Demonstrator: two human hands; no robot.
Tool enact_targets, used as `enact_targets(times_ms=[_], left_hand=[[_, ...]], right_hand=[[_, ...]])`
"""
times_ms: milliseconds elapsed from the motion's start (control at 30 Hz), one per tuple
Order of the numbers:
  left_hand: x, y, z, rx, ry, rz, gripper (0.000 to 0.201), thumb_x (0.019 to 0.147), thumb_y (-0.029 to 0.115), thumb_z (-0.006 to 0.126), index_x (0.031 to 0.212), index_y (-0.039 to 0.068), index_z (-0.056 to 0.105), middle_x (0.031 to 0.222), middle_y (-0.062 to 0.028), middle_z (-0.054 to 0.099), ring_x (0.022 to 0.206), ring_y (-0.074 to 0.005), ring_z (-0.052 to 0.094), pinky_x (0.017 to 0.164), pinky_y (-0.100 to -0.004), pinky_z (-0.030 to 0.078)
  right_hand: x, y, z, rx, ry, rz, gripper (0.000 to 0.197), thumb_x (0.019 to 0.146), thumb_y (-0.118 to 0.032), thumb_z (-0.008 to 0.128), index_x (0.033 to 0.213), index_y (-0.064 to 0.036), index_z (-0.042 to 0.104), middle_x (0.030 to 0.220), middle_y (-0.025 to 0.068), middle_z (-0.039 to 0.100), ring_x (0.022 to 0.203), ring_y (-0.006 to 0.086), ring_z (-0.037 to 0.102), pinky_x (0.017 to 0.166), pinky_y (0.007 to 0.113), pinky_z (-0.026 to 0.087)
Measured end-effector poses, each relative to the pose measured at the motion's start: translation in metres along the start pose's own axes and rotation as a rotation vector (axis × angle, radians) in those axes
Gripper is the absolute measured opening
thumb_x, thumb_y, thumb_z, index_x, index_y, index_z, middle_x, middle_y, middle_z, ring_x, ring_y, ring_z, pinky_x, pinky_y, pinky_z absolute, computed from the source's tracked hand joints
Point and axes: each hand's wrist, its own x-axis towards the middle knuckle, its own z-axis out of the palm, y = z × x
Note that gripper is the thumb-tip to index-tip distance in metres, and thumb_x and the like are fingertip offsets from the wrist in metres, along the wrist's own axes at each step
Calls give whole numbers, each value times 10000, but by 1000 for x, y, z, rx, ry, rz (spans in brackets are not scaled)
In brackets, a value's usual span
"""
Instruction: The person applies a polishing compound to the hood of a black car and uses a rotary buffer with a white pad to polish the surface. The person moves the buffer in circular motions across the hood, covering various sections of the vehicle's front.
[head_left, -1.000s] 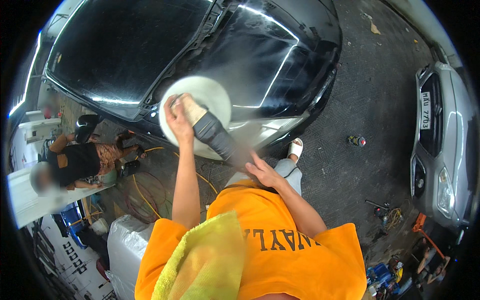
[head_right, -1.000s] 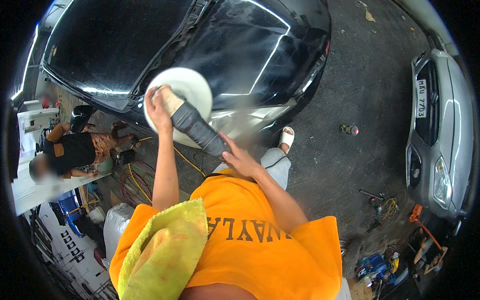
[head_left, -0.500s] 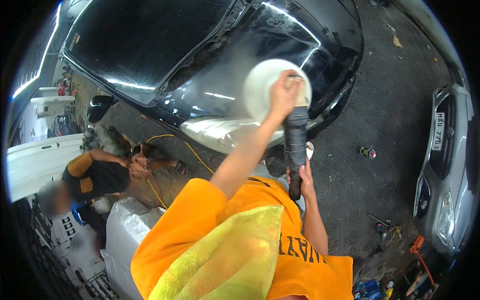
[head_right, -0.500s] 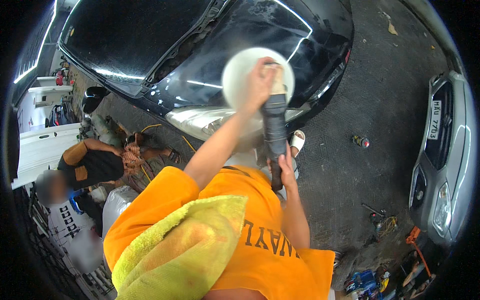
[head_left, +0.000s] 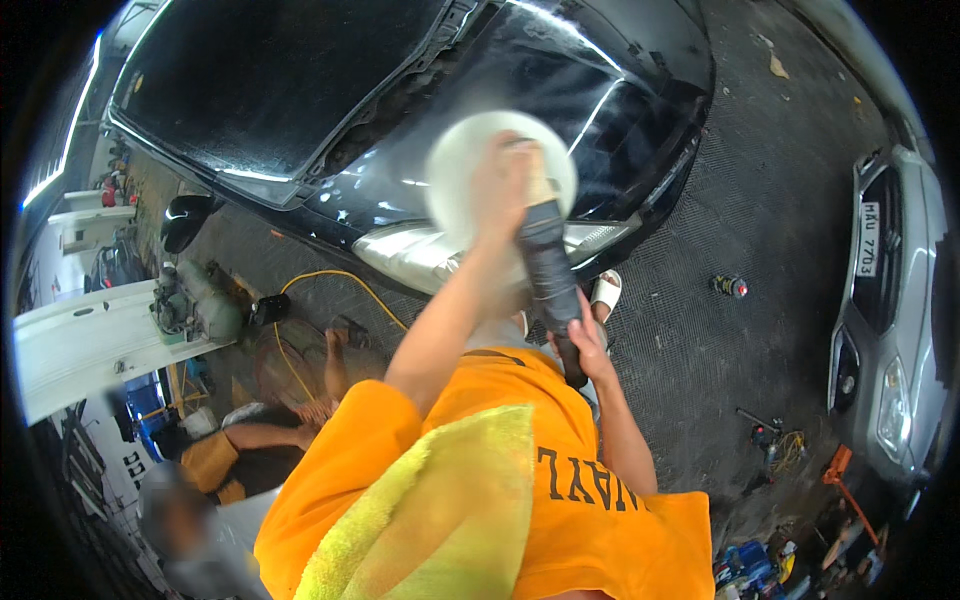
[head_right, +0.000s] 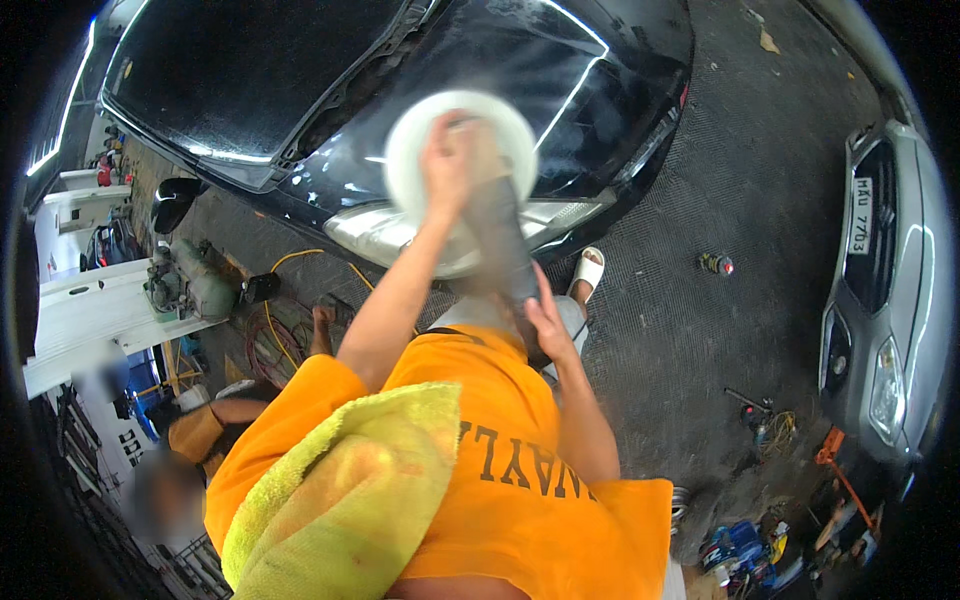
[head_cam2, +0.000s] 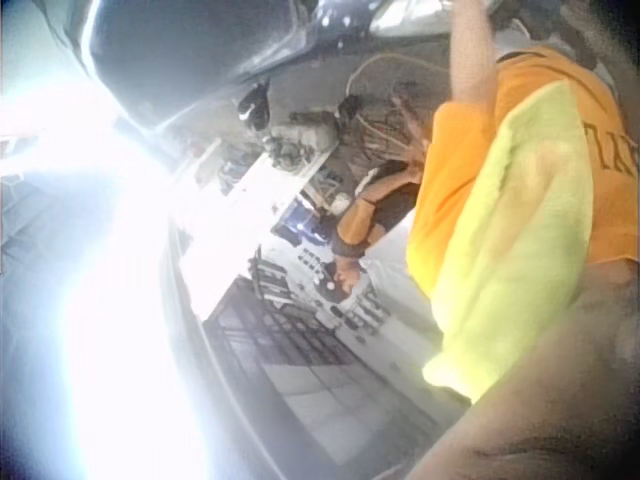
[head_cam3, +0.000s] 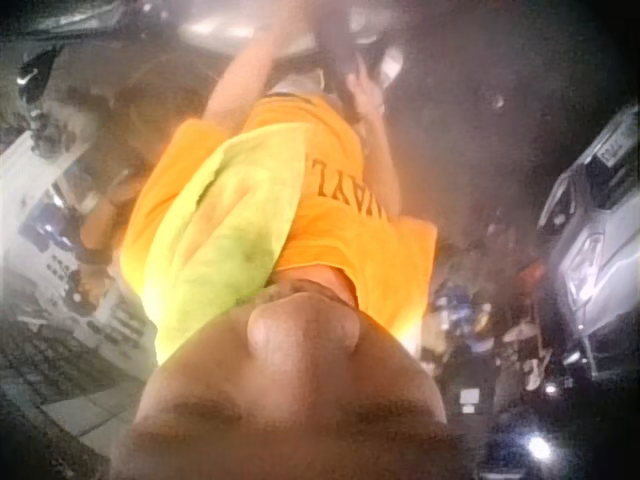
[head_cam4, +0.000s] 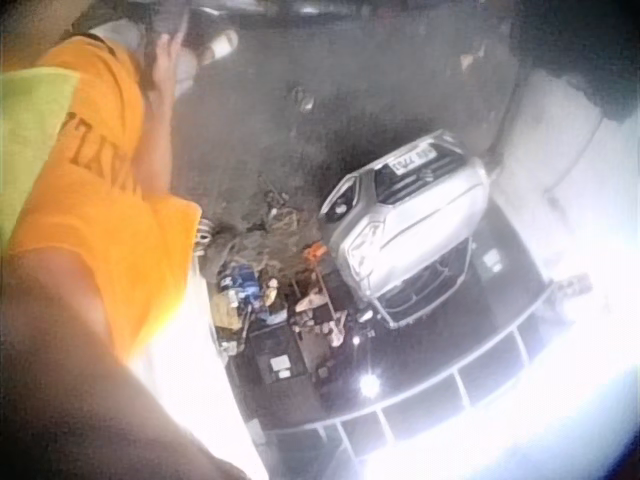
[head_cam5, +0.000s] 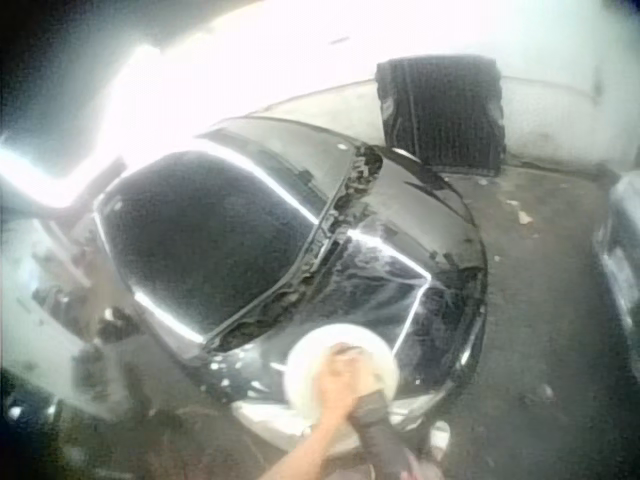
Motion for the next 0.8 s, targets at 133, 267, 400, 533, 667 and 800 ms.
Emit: enact_targets(times_ms=[133,267,400,533,667,800], left_hand=[[6,-49,-115,41,284,102,295,974,183,576,1184,-25,581,1101,-151,642,1045,-223,595,952,-329,445],[-12,-59,-198,-49,493,-22,286,1000,187,550,1201,-16,562,1119,-116,625,1034,-191,585,934,-317,467],[-10,-88,-241,-318,582,-32,278,1004,186,550,1213,3,548,1108,-95,619,995,-171,593,887,-306,495],[10,-73,-209,-122,547,-15,270,997,202,551,1174,1,585,1143,-112,614,1041,-188,579,929,-316,460],[54,-70,-133,-43,359,98,287,961,192,562,1171,0,600,1139,-149,644,1100,-267,586,988,-369,431],[83,-21,-29,-194,215,61,227,935,210,623,1112,68,640,1019,-131,691,948,-241,649,860,-355,495]], right_hand=[[32,-2,41,-270,-258,-70,676,986,-273,487,1554,-65,186,1569,229,251,1478,306,196,1196,382,147],[51,-63,98,-483,-451,-8,662,985,-271,475,1551,-85,185,1513,271,339,1411,377,339,1161,405,249],[69,-83,127,-565,-549,52,671,977,-268,489,1549,-91,186,1486,267,388,1384,384,383,1147,415,278],[74,-78,108,-648,-407,-141,671,980,-285,499,1540,-53,212,1358,230,511,1245,336,506,1048,385,378],[72,-71,62,-328,-247,-27,692,995,-347,506,1558,-117,176,1072,134,588,884,211,572,754,307,466],[63,-102,35,-46,-47,140,691,1008,-400,494,1562,-167,153,876,97,611,647,149,574,574,267,493]])
